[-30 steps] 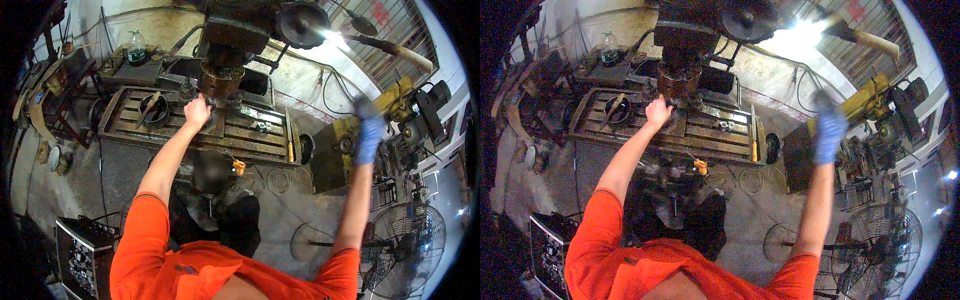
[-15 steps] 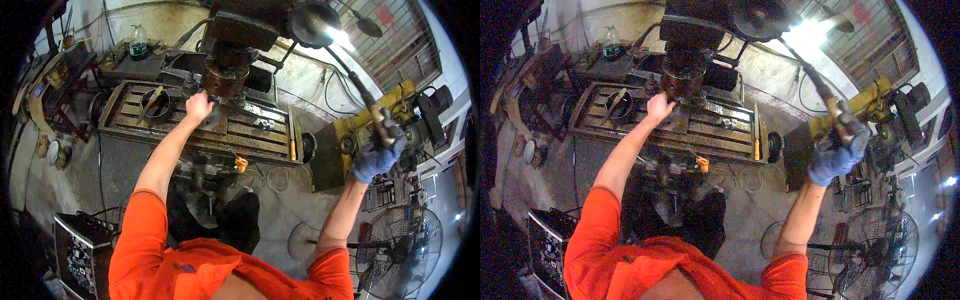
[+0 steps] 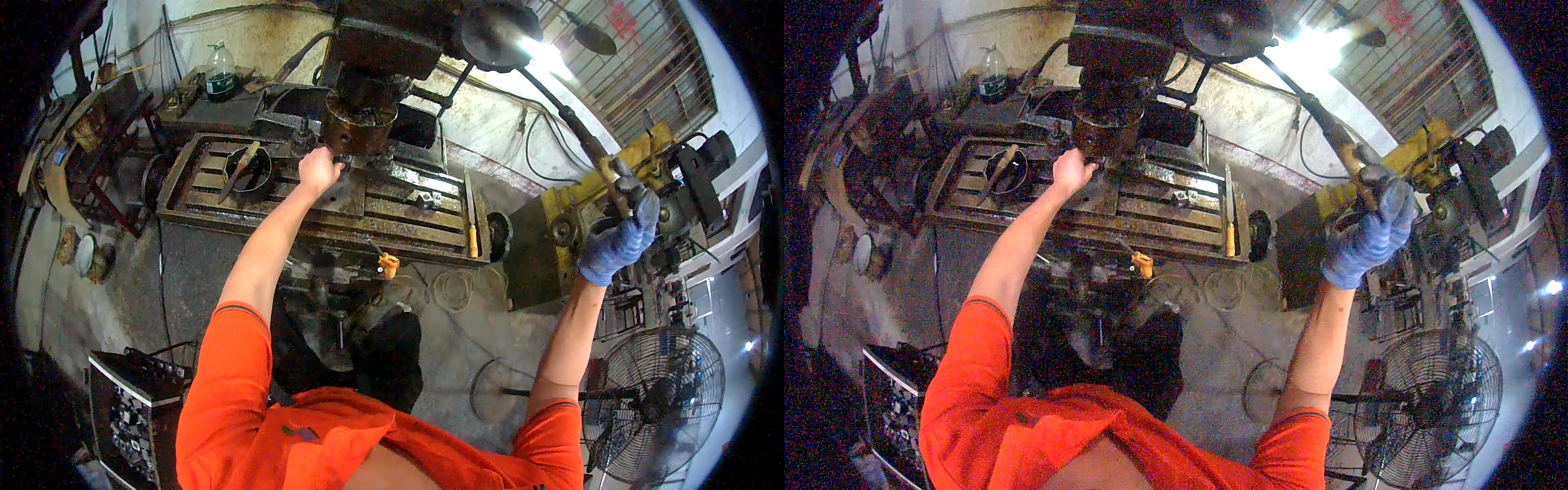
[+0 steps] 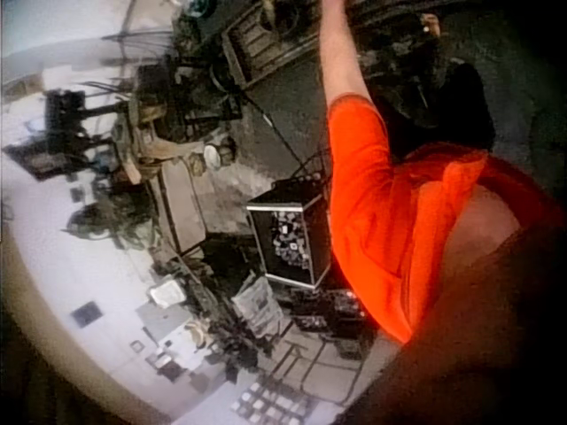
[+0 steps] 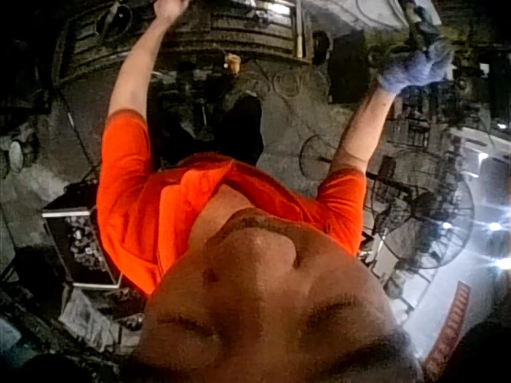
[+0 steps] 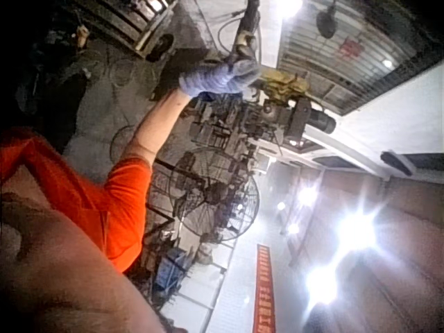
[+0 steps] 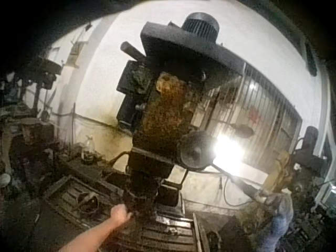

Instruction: The person operates a machine by placing metal parts onto a work surface, using a file to deburr or smooth the edges, and then placing the finished parts into a storage bin.

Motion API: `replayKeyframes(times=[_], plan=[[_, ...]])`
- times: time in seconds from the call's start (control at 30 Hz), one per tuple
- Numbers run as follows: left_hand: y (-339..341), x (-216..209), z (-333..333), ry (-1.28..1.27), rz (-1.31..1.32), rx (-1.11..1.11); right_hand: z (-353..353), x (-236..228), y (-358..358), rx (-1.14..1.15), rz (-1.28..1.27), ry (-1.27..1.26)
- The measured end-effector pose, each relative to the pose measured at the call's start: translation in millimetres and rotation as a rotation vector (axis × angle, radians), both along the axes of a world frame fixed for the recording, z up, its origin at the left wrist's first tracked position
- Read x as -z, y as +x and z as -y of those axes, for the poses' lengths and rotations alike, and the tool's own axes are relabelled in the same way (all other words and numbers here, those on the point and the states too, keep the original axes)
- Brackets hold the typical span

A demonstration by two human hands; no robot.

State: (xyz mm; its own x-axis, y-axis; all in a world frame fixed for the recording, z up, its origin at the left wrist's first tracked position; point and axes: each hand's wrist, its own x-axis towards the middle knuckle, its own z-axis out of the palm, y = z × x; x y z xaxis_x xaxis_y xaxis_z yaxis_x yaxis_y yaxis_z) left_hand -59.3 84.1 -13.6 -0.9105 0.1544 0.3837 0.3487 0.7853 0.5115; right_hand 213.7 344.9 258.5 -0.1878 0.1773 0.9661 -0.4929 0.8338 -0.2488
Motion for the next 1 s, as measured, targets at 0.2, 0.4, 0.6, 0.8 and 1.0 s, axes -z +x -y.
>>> replayKeyframes(times=[0.2, 0.4, 0.6, 0.8, 1.0], plan=[[6, -11, -5, 0.022, 0.076, 0.021, 13, 38, 0, -0.121, -0.034, -0.104], [-3, -2, 0, -0.001, 0.046, 0.031, 4, 3, 5, -0.029, 0.014, 0.077], [0, -11, 3, -0.047, 0.124, 0.028, 20, 40, -2, -0.031, -0.04, -0.119], [43, -41, 83, 0.07, -0.143, 0.127, 27, 35, 5, 0.018, 0.01, -0.179], [87, -48, 191, -0.277, -0.235, -0.129, 24, 34, 1, 0.05, -0.073, -0.01]])
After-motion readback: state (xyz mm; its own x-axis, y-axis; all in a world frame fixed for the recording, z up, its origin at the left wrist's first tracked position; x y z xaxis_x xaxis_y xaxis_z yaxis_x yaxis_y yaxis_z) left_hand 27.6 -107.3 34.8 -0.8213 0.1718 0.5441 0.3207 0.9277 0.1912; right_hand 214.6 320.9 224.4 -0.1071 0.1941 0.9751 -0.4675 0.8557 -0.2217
